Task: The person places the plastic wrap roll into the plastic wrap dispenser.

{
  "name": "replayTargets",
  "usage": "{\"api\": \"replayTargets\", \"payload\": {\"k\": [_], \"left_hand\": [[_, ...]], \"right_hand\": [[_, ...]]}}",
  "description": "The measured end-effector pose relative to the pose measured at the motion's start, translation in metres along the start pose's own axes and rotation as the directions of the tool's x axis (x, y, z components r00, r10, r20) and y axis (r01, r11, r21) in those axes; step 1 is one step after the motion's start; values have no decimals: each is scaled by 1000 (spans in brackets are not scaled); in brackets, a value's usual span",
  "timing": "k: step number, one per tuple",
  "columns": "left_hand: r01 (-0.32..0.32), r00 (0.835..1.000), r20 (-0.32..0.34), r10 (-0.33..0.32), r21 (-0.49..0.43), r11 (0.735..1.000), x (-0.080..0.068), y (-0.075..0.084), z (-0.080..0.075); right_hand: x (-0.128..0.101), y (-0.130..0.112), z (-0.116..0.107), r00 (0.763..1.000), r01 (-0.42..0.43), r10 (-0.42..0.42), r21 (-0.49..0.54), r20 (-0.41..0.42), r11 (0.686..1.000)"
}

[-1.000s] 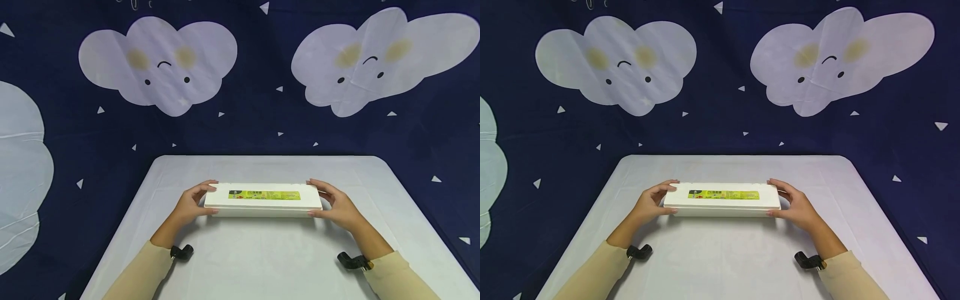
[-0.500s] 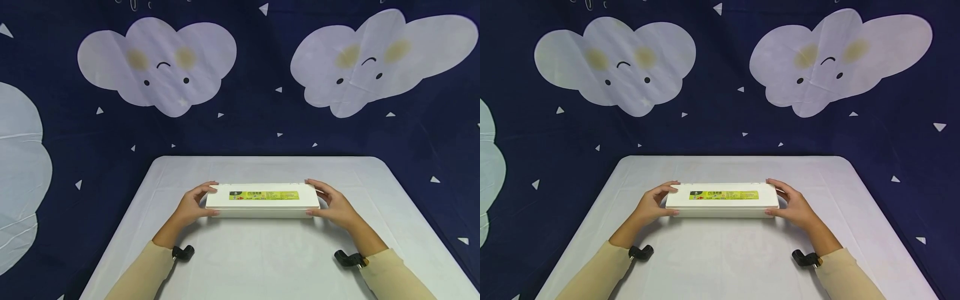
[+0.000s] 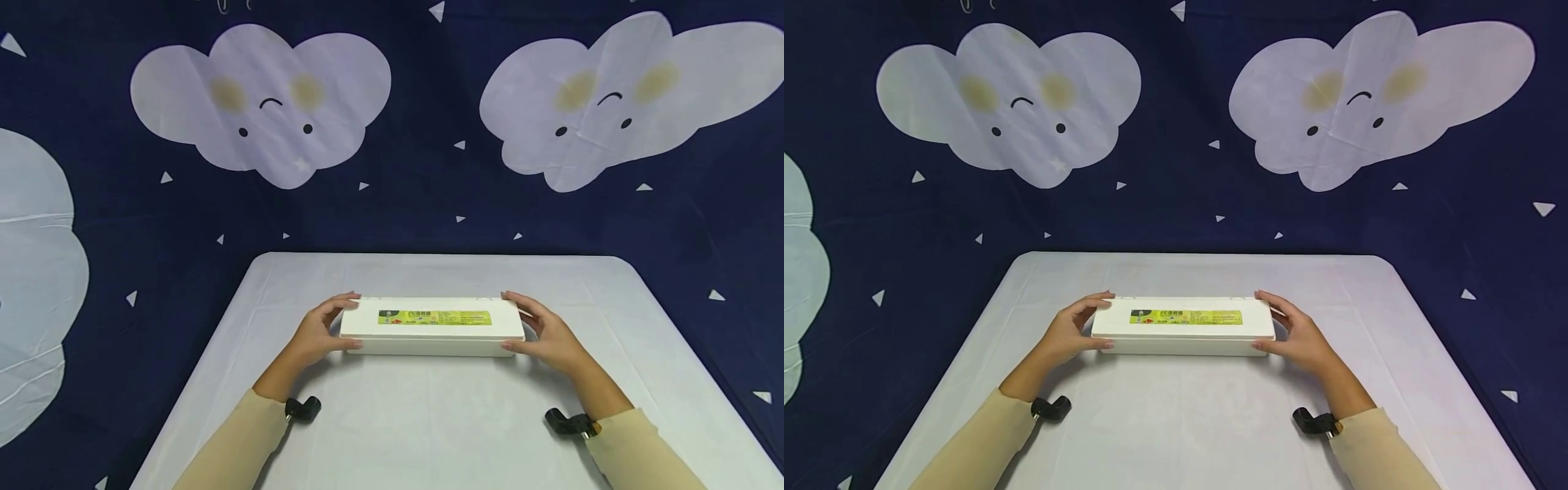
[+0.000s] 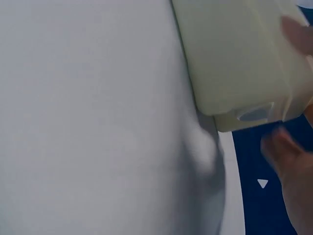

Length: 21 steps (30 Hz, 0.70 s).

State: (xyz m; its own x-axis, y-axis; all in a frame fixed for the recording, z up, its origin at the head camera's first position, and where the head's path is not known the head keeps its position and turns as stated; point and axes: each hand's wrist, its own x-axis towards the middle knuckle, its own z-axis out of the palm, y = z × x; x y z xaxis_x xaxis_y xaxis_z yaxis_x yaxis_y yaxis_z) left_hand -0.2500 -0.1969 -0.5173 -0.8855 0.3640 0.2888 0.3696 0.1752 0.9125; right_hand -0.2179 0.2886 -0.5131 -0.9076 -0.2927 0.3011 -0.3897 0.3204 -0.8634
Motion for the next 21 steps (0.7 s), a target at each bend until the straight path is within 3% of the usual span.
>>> {"api": "replayTargets", "payload": {"k": [4, 13, 21], "left_hand": [[-4, 1000, 4, 4, -7, 1000, 0, -1, 1], [24, 1000, 1, -24, 6, 1000, -1, -2, 3], [-27, 999, -42, 29, 63, 998, -2, -4, 5]], "right_hand": [[-3, 1, 1, 1000, -30, 30, -52, -4, 998], [-7, 14, 3, 998, -7, 7, 14, 55, 1000], [-7, 17, 4, 999, 0, -2, 32, 49, 999]]}}
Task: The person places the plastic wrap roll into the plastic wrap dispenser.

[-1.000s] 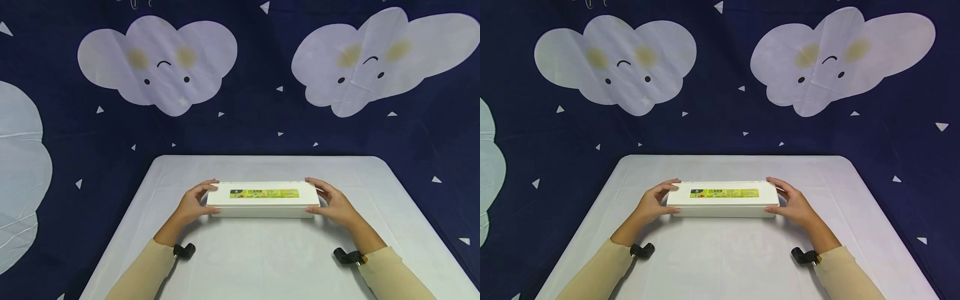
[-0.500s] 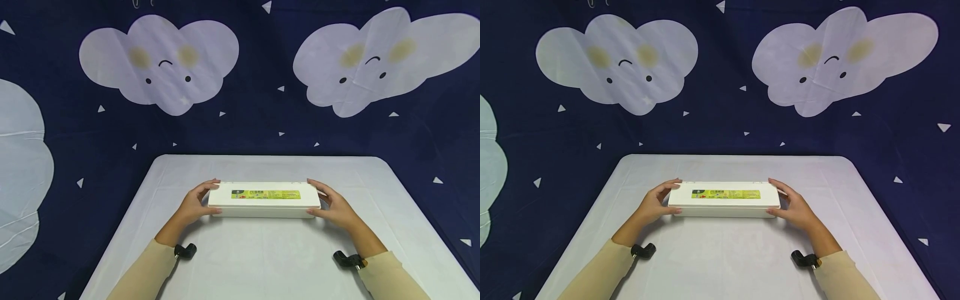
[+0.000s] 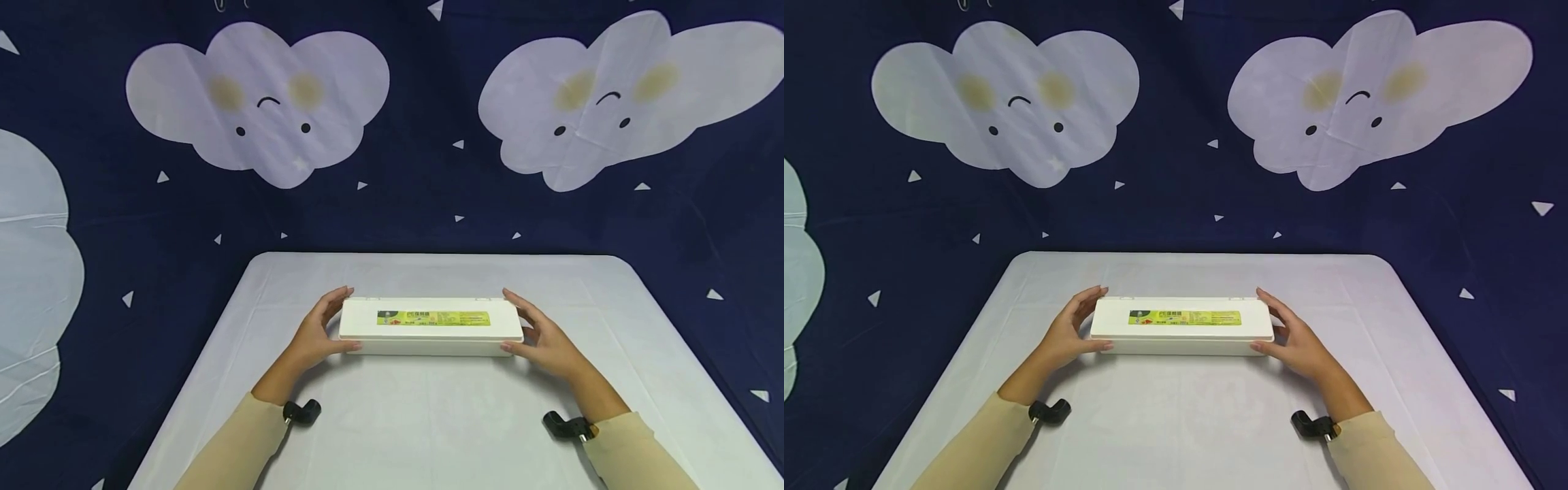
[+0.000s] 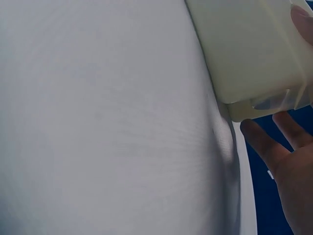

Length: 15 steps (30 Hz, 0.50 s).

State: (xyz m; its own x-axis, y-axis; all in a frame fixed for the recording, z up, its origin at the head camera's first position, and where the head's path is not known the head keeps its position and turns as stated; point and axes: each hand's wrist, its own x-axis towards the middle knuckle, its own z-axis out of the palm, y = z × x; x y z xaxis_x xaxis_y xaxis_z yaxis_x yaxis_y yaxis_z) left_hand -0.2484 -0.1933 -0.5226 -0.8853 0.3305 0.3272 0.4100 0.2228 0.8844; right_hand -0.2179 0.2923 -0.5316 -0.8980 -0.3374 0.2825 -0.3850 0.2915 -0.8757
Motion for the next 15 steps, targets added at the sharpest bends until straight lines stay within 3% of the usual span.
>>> {"api": "replayTargets", "payload": {"k": [8, 15], "left_hand": [[30, 999, 15, -29, -25, 999, -4, 30, 1], [36, 999, 9, -36, -48, 998, -4, 23, 2]], "right_hand": [[-1, -1, -1, 1000, -28, 27, -26, -13, 999], [-2, 1, 0, 999, -39, 38, -57, -20, 998]]}}
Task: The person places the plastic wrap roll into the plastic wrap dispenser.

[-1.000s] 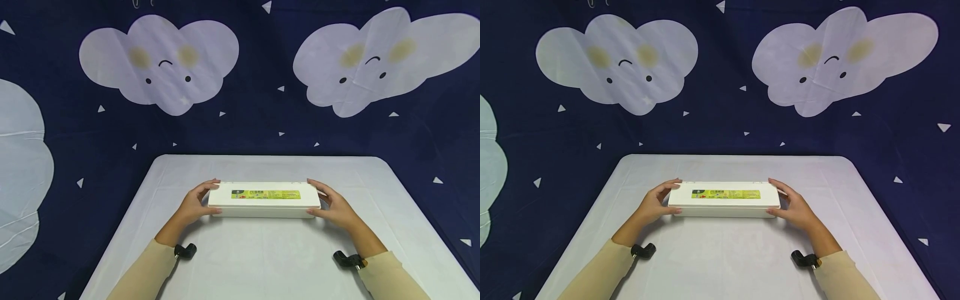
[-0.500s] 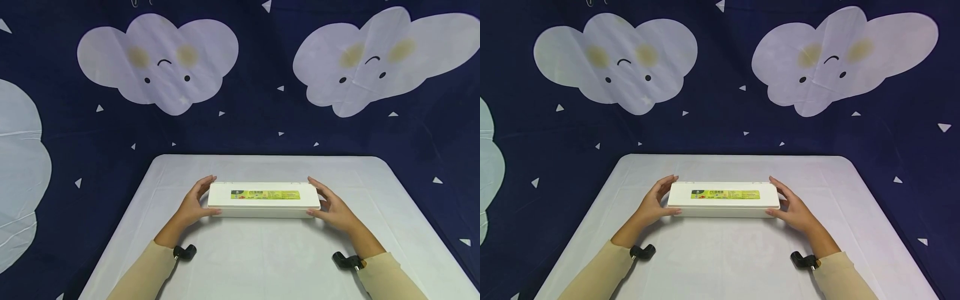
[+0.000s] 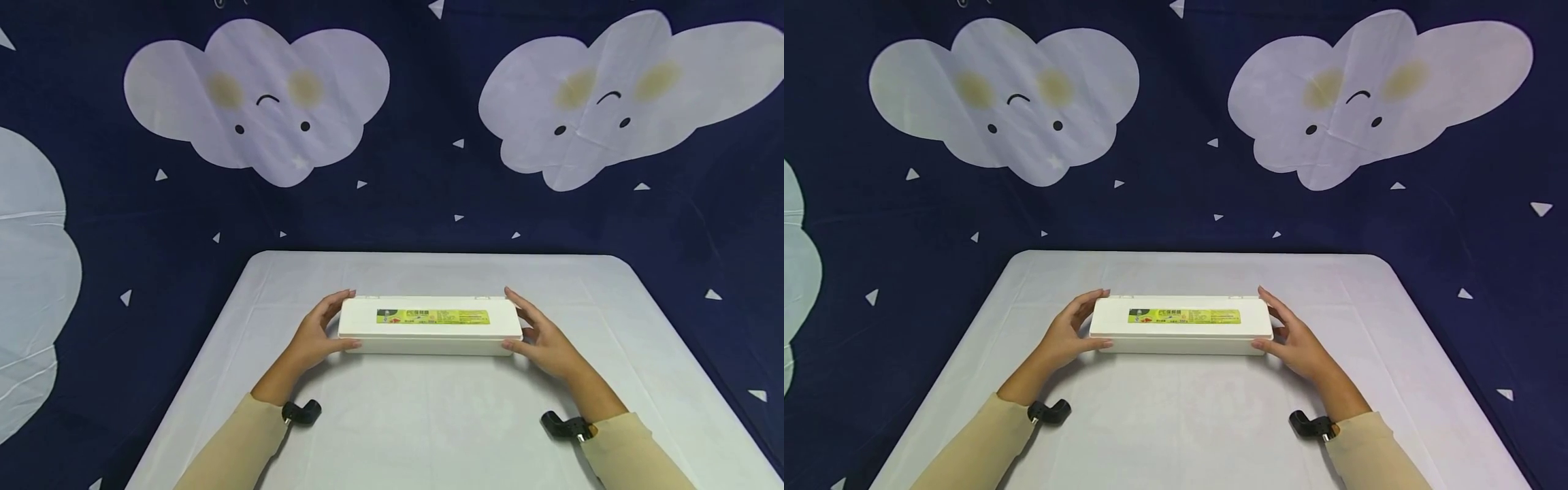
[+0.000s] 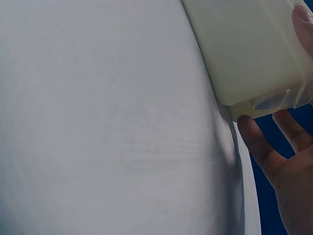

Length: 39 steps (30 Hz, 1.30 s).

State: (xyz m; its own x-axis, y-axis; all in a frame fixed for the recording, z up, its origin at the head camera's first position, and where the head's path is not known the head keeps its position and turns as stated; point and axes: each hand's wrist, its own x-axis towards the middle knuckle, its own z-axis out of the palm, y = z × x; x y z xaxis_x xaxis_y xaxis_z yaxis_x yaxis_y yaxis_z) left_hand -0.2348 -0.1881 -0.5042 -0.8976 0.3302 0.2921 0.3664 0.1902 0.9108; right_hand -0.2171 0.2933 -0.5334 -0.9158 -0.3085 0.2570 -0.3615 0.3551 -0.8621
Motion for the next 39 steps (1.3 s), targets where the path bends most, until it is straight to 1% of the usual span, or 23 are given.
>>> {"api": "replayTargets", "payload": {"k": [2, 5, 11, 14, 19, 25, 29, 30, 33, 35, 39], "left_hand": [[2, 1000, -2, -2, 0, 1000, 1, -8, -1], [-11, 1000, -7, 11, 9, 1000, 3, -21, -2], [-34, 999, -14, 34, 13, 999, 4, -28, -5], [-31, 1000, -5, 31, 28, 999, 4, -28, -5], [-22, 1000, 11, 21, 86, 996, 5, -27, -7], [-1, 999, 34, -4, 138, 990, 5, -27, -7], [-5, 999, 50, -5, 199, 980, 6, -25, -9], [-5, 998, 56, -8, 218, 976, 7, -25, -10], [5, 997, 70, -24, 260, 965, 6, -23, -12], [15, 996, 76, -37, 276, 961, 6, -21, -13], [1, 996, 90, -28, 289, 957, 7, -20, -15]], "right_hand": [[0, 0, 0, 1000, 6, -6, 0, -3, 1000], [1, 0, 0, 1000, 18, -18, 7, -3, 1000], [2, -2, 0, 1000, 31, -31, 12, -6, 999], [2, -4, -1, 999, 31, -31, 8, -9, 999], [4, -5, -1, 1000, 14, -14, -17, -12, 1000], [4, -7, 1, 999, 24, -25, -51, -21, 998], [2, -6, 1, 1000, 18, -20, -63, -23, 998], [2, -2, 0, 1000, 9, -10, -68, -23, 998], [0, -2, 0, 1000, -10, 8, -92, -21, 996], [0, -3, 0, 1000, -22, 21, -117, -12, 993], [1, -7, -3, 999, -34, 36, -160, 6, 986]]}}
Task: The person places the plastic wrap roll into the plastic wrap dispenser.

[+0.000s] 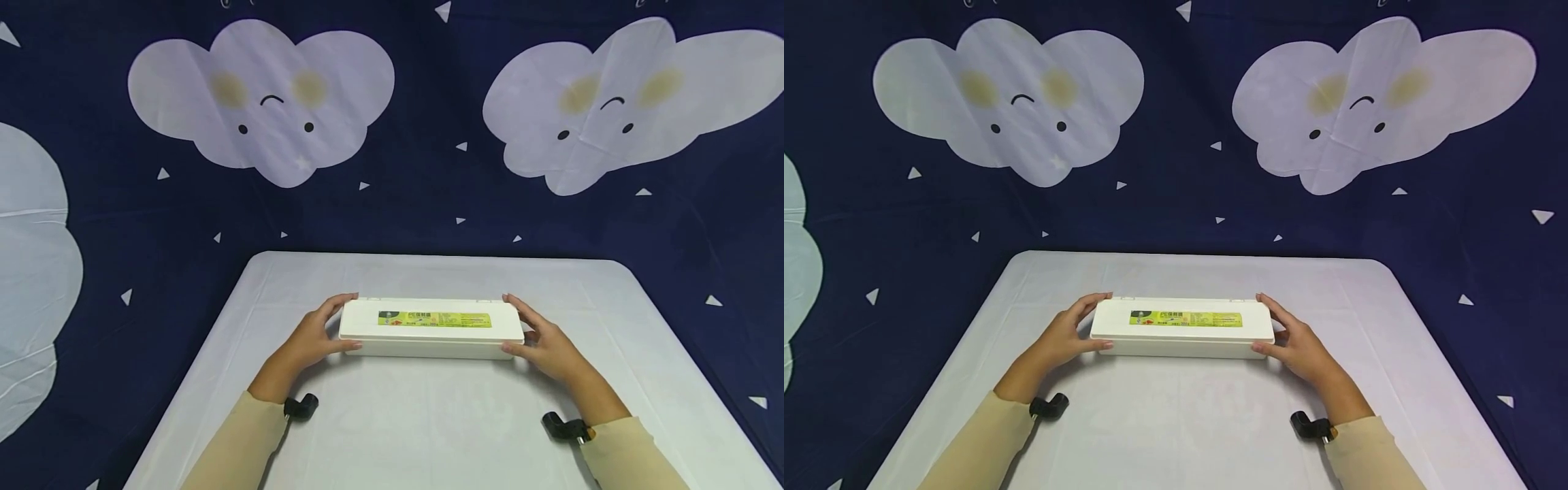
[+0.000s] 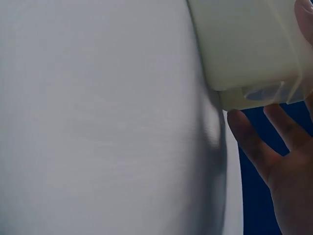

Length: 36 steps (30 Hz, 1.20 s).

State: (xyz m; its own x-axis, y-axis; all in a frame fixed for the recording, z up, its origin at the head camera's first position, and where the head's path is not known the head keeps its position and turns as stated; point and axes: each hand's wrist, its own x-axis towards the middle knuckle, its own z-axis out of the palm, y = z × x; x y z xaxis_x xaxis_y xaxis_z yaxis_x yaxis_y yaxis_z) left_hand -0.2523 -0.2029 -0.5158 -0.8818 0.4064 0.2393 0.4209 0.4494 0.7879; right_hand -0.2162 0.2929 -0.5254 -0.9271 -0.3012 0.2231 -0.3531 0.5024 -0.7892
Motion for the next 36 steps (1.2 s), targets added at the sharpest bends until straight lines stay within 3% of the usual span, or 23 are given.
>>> {"api": "replayTargets", "payload": {"k": [4, 14, 22, 30, 36], "left_hand": [[-14, 1000, 3, 14, 2, 1000, 1, -1, -1], [25, 999, 28, -25, 17, 1000, 4, 4, -4], [55, 998, 11, -54, -72, 996, 1, 4, -1], [33, 999, -17, -35, -71, 997, -6, -3, 5], [-25, 999, -25, 21, -170, 985, -4, -6, 9]], "right_hand": [[1, -5, -3, 1000, -2, 2, 8, 17, 1000], [3, -9, -4, 999, 37, -37, 1, 12, 999], [3, -5, 1, 998, 55, -55, -47, -6, 997], [3, 2, 7, 999, 36, -34, 99, -22, 994], [2, 9, 8, 999, -9, 13, 148, -30, 989]]}}
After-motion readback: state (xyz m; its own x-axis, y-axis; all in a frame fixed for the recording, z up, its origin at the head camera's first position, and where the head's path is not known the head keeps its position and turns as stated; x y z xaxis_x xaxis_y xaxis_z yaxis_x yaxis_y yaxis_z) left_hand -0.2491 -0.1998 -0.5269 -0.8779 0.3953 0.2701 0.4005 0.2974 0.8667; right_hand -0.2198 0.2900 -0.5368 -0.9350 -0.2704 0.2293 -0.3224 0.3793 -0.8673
